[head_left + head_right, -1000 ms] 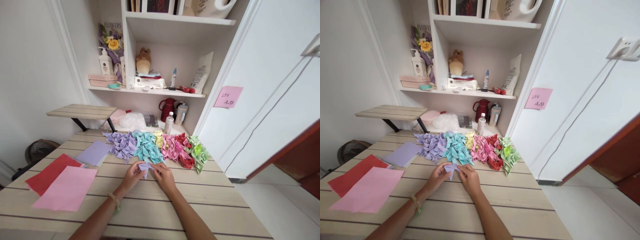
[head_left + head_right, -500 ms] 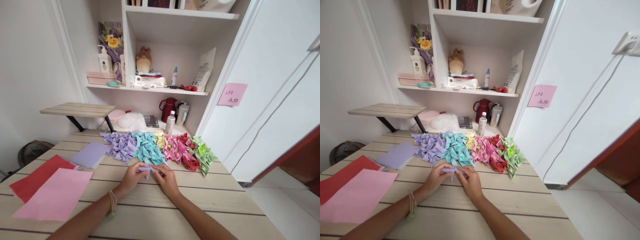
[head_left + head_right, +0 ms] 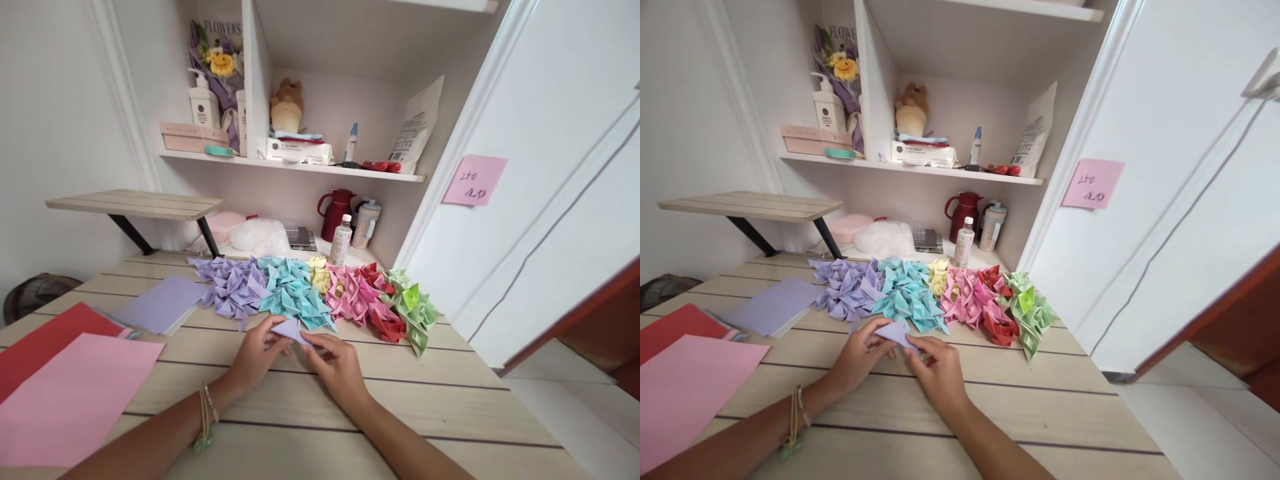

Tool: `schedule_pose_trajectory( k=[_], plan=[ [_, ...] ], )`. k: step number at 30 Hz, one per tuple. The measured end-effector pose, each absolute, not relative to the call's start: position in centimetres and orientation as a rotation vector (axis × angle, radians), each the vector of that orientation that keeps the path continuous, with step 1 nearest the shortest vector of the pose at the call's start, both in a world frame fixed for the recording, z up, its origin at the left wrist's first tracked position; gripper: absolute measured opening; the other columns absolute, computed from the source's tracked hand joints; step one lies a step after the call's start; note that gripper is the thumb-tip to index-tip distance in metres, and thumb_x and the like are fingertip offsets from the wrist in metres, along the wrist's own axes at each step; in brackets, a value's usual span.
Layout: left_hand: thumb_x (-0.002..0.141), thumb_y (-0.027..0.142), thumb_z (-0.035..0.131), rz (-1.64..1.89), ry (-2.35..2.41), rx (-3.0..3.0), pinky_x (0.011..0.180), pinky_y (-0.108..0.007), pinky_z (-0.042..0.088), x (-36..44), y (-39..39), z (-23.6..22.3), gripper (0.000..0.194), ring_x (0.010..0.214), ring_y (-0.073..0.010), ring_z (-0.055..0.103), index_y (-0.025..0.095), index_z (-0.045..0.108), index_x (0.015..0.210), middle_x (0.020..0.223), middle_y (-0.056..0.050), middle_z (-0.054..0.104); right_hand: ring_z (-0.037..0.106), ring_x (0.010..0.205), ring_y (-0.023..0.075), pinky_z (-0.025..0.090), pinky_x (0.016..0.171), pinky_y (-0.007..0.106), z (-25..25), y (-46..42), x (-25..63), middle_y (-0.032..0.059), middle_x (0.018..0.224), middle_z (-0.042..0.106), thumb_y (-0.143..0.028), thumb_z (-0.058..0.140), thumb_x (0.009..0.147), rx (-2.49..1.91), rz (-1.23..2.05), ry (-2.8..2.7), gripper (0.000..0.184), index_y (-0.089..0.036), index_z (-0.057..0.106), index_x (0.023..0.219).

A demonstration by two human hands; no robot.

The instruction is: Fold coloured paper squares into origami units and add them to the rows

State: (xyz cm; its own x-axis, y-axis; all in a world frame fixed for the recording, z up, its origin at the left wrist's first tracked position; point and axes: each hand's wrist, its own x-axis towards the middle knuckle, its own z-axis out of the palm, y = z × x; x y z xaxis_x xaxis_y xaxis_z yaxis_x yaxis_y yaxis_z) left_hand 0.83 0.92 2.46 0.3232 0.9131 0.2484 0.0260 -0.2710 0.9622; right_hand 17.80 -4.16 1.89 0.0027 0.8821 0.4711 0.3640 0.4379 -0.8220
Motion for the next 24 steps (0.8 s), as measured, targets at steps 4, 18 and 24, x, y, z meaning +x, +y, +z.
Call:
schedule_pose_trajectory(
  k=[4, 18, 24],
  plan=[
    [0.07, 0.029, 0.067, 1.215, 0.864, 1.705, 0.065, -0.026, 0.048, 0.58, 1.25, 2.32, 0.027, 0.081, -0.0192, 0.059, 0.02, 0.063, 0.094, 0.089, -0.004, 0.059, 0.064, 0.072, 0.02, 0.052, 0.056, 0.027, 1.95, -4.46, 17.68, 0.0052, 0.088, 0.071, -0.034, 0.059, 0.078, -1.145, 0.69, -1.561, 0.023, -0.025, 0.07, 0.097],
    [0.07, 0.037, 0.065, 1.019, 0.73, 1.5, 0.058, -0.027, 0.048, 0.47, 1.68, 2.38, 0.021, 0.059, -0.0161, 0.059, 0.016, 0.066, 0.074, 0.065, -0.002, 0.064, 0.064, 0.062, 0.0171, 0.049, 0.049, 0.023, 1.98, -4.07, 17.78, 0.0062, 0.073, 0.069, -0.05, 0.06, 0.074, -0.914, 1.323, -1.241, 0.035, -0.017, 0.07, 0.078],
    [0.072, 0.037, 0.063, 0.99, 0.749, 1.503, 0.056, -0.025, 0.047, 0.45, 1.5, 2.14, 0.022, 0.057, -0.0152, 0.059, 0.015, 0.064, 0.071, 0.06, -0.001, 0.064, 0.065, 0.06, 0.0164, 0.048, 0.052, 0.024, 2.25, -4.21, 17.78, 0.0058, 0.07, 0.068, -0.052, 0.061, 0.072, -0.887, 1.418, -1.193, 0.038, -0.015, 0.063, 0.077]
  ],
)
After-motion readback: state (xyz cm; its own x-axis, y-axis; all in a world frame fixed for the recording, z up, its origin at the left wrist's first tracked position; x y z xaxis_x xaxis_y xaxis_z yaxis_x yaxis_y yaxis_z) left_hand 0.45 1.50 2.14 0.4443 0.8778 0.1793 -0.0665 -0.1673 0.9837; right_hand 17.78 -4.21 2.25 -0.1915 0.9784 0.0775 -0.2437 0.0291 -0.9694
